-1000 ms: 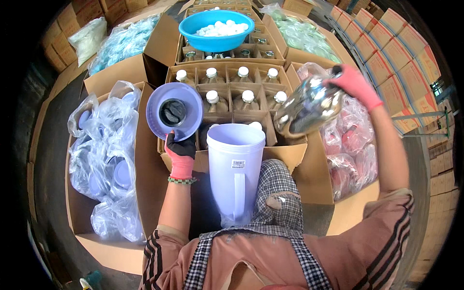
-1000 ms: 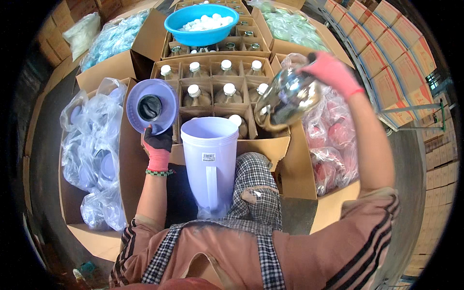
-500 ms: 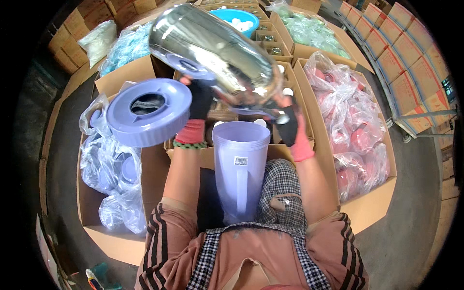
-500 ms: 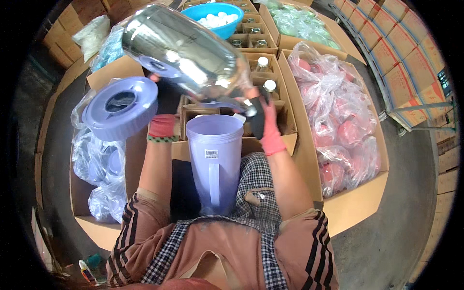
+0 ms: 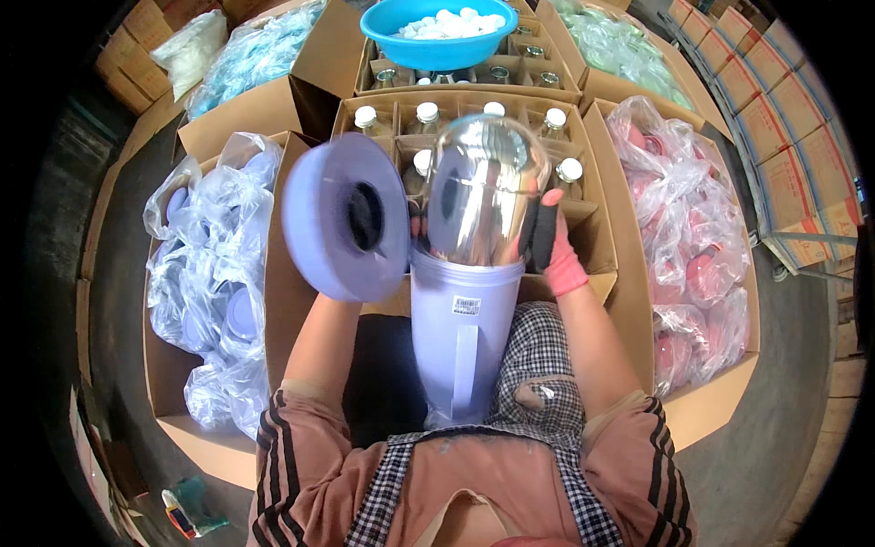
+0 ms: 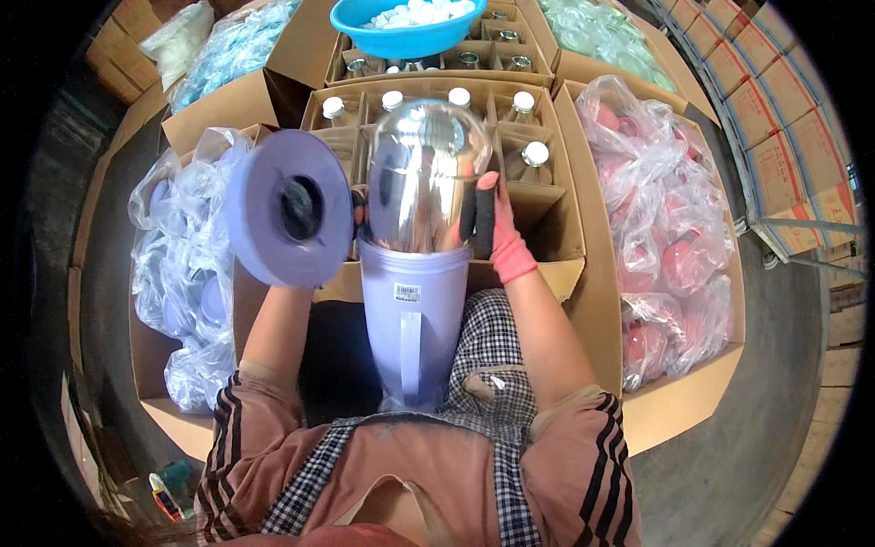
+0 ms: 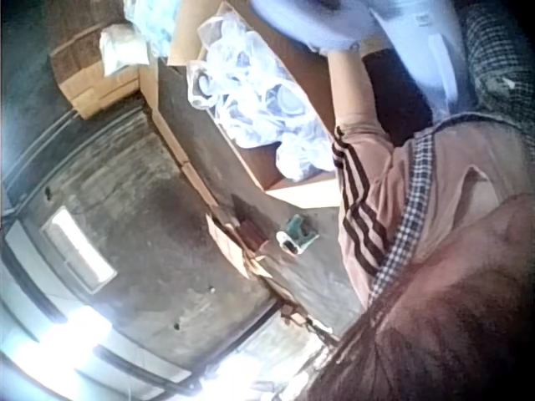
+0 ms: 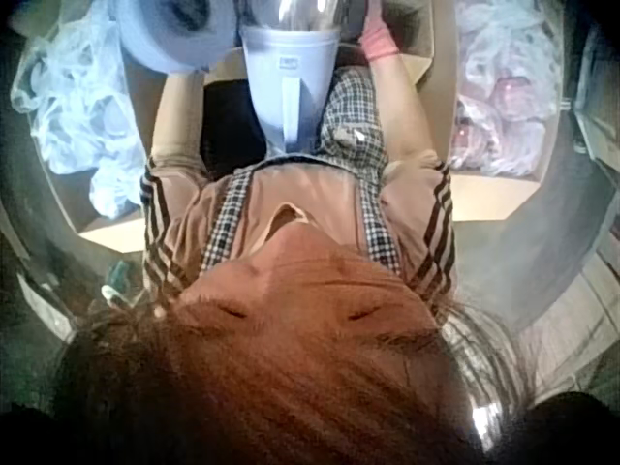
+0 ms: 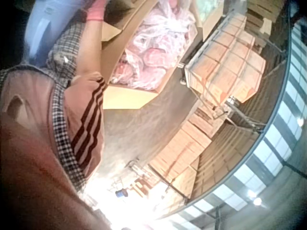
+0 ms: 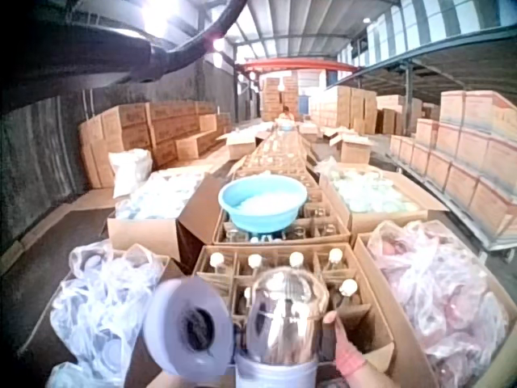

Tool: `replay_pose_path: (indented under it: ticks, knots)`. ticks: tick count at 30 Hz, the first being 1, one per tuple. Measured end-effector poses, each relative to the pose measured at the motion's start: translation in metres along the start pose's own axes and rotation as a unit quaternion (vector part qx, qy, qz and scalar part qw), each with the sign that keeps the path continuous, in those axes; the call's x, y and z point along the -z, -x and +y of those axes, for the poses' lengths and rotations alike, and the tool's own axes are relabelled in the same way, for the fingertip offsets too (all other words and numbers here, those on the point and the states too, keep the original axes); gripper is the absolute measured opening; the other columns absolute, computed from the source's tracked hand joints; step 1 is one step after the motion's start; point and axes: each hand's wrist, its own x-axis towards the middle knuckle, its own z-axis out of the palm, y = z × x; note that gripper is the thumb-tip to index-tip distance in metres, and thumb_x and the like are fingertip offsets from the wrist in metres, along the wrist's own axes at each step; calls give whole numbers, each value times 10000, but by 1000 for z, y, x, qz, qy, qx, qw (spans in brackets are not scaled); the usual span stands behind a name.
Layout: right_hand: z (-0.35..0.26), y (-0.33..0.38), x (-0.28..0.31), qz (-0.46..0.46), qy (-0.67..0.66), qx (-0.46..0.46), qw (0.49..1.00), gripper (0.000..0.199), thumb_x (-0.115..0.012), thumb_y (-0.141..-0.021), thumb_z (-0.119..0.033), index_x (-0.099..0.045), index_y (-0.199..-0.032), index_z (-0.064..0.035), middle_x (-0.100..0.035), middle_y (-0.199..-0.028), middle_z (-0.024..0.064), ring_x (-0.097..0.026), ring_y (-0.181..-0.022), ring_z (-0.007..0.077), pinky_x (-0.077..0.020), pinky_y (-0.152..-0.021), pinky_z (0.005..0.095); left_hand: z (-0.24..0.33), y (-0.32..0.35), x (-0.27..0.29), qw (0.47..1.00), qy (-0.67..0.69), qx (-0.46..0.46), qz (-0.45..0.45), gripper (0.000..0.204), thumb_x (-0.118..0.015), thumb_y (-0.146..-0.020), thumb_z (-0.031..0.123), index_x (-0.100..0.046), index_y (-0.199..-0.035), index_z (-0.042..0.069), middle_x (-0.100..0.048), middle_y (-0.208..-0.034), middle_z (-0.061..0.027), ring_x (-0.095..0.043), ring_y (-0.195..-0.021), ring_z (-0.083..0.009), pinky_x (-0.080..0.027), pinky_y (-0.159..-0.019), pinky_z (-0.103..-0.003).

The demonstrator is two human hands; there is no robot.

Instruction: The person sits on the floor in a warehouse and packs plastic pitchers into cardboard boxes. They remove pitchers from plastic bags, inspect them, and place them into boxes alongside other items like glass jars. The person handles both purple and pink pitchers, ensuring they are properly placed within the packaging.

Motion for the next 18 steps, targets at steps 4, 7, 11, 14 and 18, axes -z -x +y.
replay_pose_path:
  ticks: [4, 7, 11, 14, 18]
  knots:
    - [-19, -7, -34, 0, 261, 114, 959, 755, -674, -707, -115, -223, -1310, -67, -340, -1243, 57, -366, -1058, 129, -334, -883, 247, -17, 23, 19, 994, 104, 39, -5, 293, -494, -816, 289, -529, -955, 34, -552, -851, -142, -510, -841, -250, -399, -807, -346]
    - [-29, 6, -50, -83, 474, 19, 877, 697, -731, -614, -252, -376, -1176, -43, -471, -1117, 97, -433, -1006, 179, -347, -867, 274, -35, 15, 65, 996, 70, -51, -34, 295, -504, -809, 272, -545, -940, 10, -559, -898, -142, -495, -932, -257, -412, -825, -321]
    - [-58, 23, -80, -134, 615, -135, 766, 601, -748, -564, -315, -512, -1028, -15, -538, -955, 75, -501, -897, 157, -383, -800, 263, -16, 38, 29, 956, 278, 82, -43, 326, -486, -823, 227, -505, -1035, -19, -549, -955, -162, -481, -999, -255, -445, -805, -276]
    - [-62, 18, -88, -221, 704, -167, 655, 538, -724, -549, -382, -560, -921, -29, -566, -836, 102, -543, -827, 214, -410, -715, 291, -18, 50, 15, 961, 257, 91, -46, 331, -475, -828, 221, -496, -1042, -31, -532, -992, -161, -484, -995, -223, -440, -791, -239]
    - [-49, 20, -91, -354, 718, -191, 568, 517, -711, -535, -384, -575, -913, -58, -583, -855, 135, -550, -839, 279, -422, -707, 345, -24, 68, -8, 999, 24, 31, 6, 319, -459, -832, 216, -497, -1016, -42, -531, -972, -151, -505, -940, -181, -434, -749, -196]
